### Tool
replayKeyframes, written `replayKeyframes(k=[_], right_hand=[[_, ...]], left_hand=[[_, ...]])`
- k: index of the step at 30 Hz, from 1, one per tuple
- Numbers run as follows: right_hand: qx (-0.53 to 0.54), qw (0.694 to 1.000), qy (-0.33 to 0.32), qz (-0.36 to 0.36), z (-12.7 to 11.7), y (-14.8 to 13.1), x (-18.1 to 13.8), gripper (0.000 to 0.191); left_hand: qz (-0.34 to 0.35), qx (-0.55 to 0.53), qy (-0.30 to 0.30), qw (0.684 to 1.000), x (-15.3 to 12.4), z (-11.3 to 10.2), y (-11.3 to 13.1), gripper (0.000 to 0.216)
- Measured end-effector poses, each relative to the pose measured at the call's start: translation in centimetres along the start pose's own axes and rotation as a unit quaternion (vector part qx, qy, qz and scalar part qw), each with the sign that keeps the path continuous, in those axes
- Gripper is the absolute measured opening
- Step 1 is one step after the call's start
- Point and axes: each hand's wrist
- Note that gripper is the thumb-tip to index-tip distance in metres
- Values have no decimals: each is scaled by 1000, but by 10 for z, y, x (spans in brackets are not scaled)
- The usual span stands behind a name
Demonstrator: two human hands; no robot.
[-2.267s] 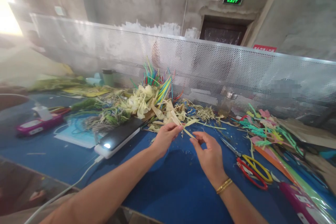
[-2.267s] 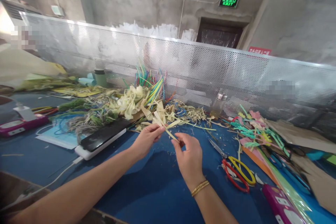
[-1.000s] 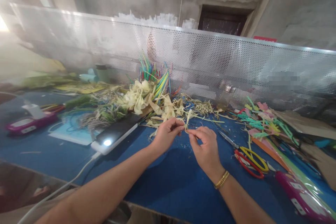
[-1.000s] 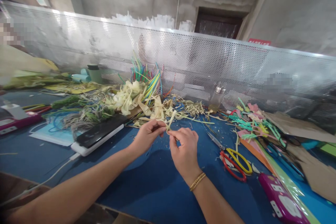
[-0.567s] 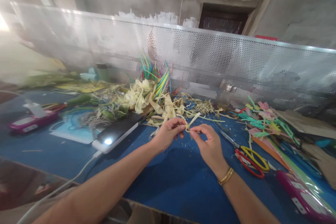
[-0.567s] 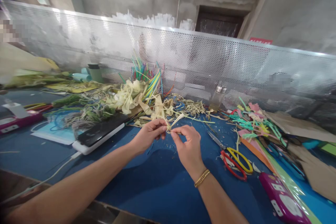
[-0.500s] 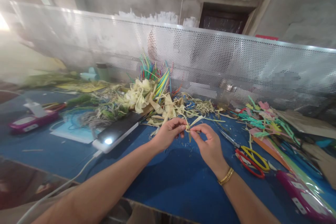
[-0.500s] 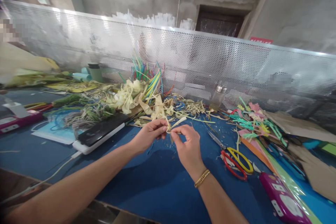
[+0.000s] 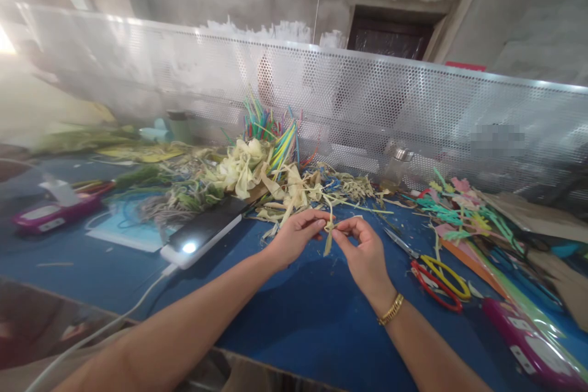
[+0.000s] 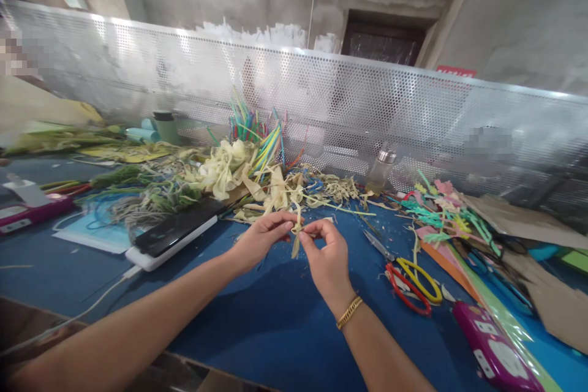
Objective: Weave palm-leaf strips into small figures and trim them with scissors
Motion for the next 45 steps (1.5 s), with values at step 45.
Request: replayKeyframes(k=[45], right_hand=[[-330,916,46,-224,-9,-26,-10,8]], left_hand=[[-151,-189,79,967,0,-2,3,29]])
Point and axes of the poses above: each hand's wrist, its own x-axis towards the middle knuckle, its own z-axis out of the palm, y = z × x, and after that the axes turned 13 degrees about z, right-handed
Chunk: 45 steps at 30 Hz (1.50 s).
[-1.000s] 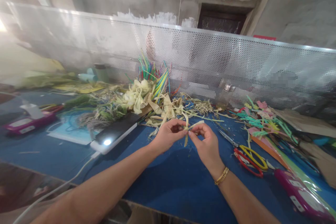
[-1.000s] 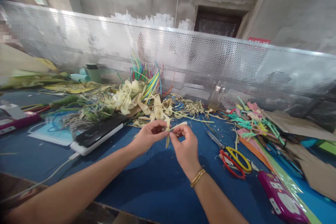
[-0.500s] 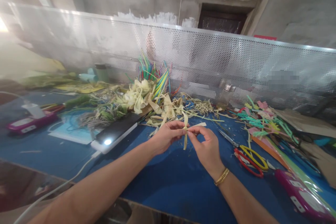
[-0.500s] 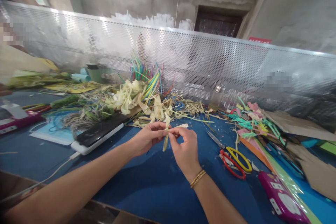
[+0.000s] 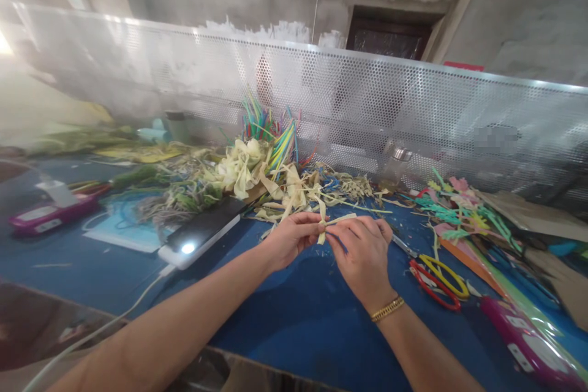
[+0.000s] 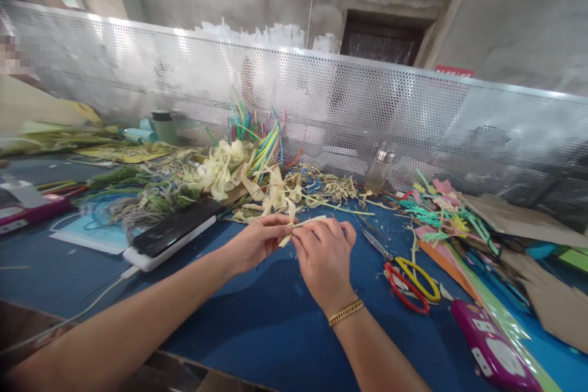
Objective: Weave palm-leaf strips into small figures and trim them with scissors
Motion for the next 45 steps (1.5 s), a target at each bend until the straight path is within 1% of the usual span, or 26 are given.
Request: replayKeyframes(k=[6,10,14,17,20,22,24,25,26,29,30,32,36,38,40,42,43,45], right_hand=[[32,998,20,52,6,-1,-3,9],[67,993,30,89,10,-2,-5,8],[119,984,22,128,14,-1,-5,10],[140,981,6,136,16,2,-4,13],[115,984,2,139,15,5,-4,15],[70,986,35,146,13,7,-4,17],[29,987,67,143,11,7,-3,32],[20,988,66,134,10,7,-3,36],[21,991,50,125,10,7,-3,35],[62,989,-48,124,11,7,-3,16],[78,985,-74,134,11,7,-2,13],[110,976,-105,154,13,6,-2,12],[186,957,-132,177,17,6,-3,16],[251,934,-150,207,20,6,-3,14],[332,896,-170,240,22,5,-4,12],[400,860,-182,259,23,4,-4,13],[420,850,-183,260,23,3,-4,13],[439,844,-170,257,24,3,-4,12]], left_hand=[[39,0,-16,999,-3,3,0,30],[50,3,-28,998,-4,4,-2,29],[70,35,-47,996,-4,4,-3,29],[101,81,-59,990,-3,3,-4,27],[121,127,-72,982,-1,-1,-2,24],[125,171,-80,974,1,-5,0,24],[132,226,-94,961,3,-10,2,25],[135,246,-108,954,4,-12,3,26],[141,257,-125,948,4,-13,4,29],[157,260,-176,937,5,-17,7,44],[161,264,-186,933,5,-17,8,48],[165,285,-198,923,5,-18,11,50],[172,311,-208,911,4,-17,16,43],[174,313,-212,909,3,-15,18,40],[172,312,-215,909,1,-14,19,39],[167,302,-213,914,0,-13,20,38],[163,294,-209,918,0,-12,20,39],[152,274,-196,929,0,-12,19,43]])
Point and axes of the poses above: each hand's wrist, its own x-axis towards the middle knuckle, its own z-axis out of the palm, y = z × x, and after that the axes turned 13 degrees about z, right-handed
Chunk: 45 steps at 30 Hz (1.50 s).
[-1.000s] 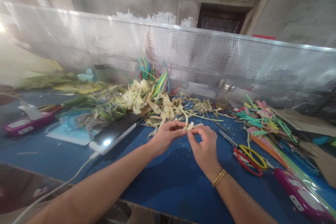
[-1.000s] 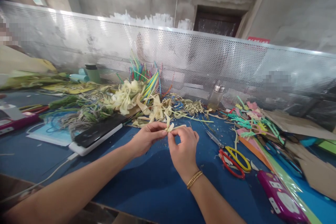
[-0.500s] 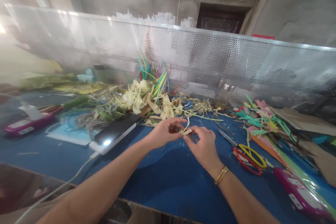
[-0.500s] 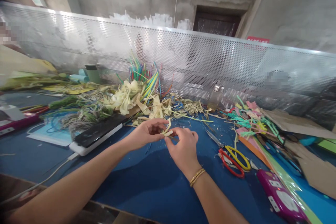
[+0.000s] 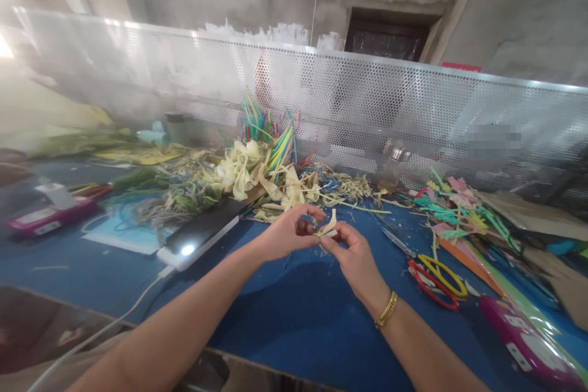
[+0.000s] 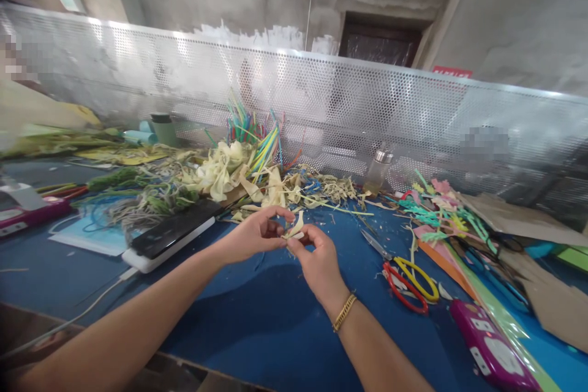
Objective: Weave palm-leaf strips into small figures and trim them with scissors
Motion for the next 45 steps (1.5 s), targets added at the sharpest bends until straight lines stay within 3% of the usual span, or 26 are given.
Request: replayKeyframes(k=[7,13,17,26,33,35,38,41,45], right_hand=[[131,987,92,7,1,4,4,18],[137,985,104,-4,8,7,2,19],[99,990,103,-6,8,11,2,21],[-103,989,91,-46,-7,2,5,22],[-123,988,86,-38,-11,2,6,27],[-167,972,140,-85,-12,1,4,25],[-275,908,233,-214,-13,-5,-1,39],[-390,850,204,-288,-11,-12,-6,37],[-450,835,149,-280,-8,-14,-6,27]], left_hand=[[9,-5,76,997,2,13,-8,40],[-20,-92,158,983,2,29,-15,32],[-36,-99,186,977,0,32,-14,34],[-76,-97,227,966,4,24,-11,30],[-125,-128,208,962,3,20,-6,33],[-128,-135,215,959,4,20,-6,33],[-128,-155,232,952,5,19,-7,33],[-127,-182,240,945,4,19,-9,34],[-128,-197,241,942,3,20,-10,35]])
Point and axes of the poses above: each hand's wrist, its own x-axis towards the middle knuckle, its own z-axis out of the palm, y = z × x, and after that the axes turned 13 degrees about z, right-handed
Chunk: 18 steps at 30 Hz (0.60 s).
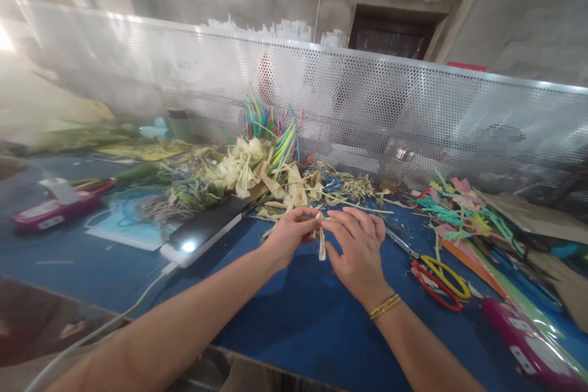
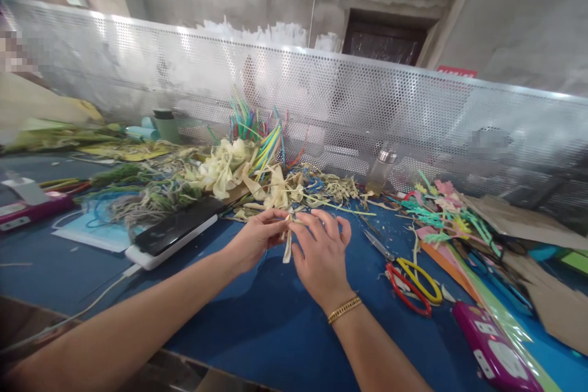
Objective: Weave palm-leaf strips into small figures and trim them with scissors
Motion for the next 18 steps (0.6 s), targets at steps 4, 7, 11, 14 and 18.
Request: replayKeyframes(k=[4,7,11,14,18], right_hand=[[3,1000,4,19,3,4,0,21],[1,1000,11,19,2,3,0,15],[6,1000,14,26,3,-1,-1,10],[42,997,9,66,8,0,-3,9],[145,979,-13,144,15,8,-4,15]], left_hand=[[0,12,-6,1000,-2,2,0,34],[10,15,-6,1000,-3,3,0,33],[30,35,-9,999,-4,3,0,30],[62,62,-38,995,-4,2,0,26],[98,84,-99,987,-3,0,-1,20]])
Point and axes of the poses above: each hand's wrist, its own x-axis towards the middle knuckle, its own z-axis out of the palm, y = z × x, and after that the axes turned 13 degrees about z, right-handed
